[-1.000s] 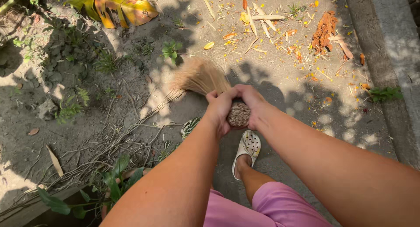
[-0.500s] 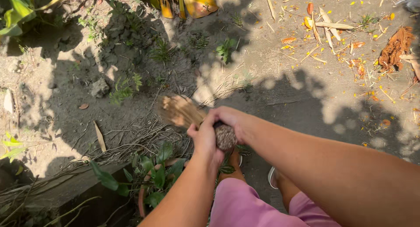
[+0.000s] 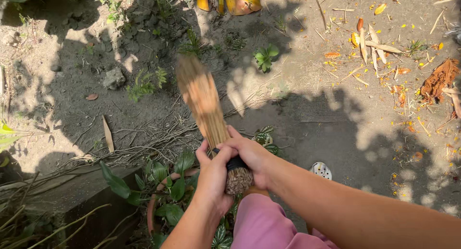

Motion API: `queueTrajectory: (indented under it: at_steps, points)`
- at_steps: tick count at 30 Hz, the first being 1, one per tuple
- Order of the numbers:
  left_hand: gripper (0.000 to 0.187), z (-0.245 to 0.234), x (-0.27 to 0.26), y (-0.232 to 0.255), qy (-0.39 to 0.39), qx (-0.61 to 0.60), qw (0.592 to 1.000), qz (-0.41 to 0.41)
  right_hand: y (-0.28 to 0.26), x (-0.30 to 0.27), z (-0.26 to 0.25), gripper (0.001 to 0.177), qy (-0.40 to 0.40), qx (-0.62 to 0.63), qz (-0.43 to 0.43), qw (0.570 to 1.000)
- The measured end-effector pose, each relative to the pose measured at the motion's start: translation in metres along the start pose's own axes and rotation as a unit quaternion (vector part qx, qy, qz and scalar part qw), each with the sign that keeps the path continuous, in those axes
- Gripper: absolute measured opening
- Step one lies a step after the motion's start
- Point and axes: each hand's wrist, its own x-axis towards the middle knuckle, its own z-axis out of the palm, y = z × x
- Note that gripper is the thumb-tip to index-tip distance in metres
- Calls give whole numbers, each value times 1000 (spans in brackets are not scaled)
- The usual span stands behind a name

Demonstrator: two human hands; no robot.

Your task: The person sweeps debris off the outdoor ground using a handheld broom while walking along a path.

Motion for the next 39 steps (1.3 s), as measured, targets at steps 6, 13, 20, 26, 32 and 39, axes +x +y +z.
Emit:
queueTrajectory:
  at_steps: [6,13,20,26,32,39]
  points:
    - [94,103,101,-27,-30,32,999,20,-89,20,-94,38,93,2,10,996]
    - [92,147,86,-13,-307,129,943,-21,-108,-57,-93,39,252,58,-205,944]
    - [94,101,63,25,84,-77,990,86,-117,55,-52,69,27,-47,78,995]
    - [84,192,145,38,-68,79,993,-52,-200,50,-112,43,12,-2,68,998]
    - [76,124,75,77,-169,115,975,-83,-151,-25,7,79,328,12,-52,943]
    - [87,-28,9,120,168,-60,980,91,-56,60,115,75,-31,-66,76,994]
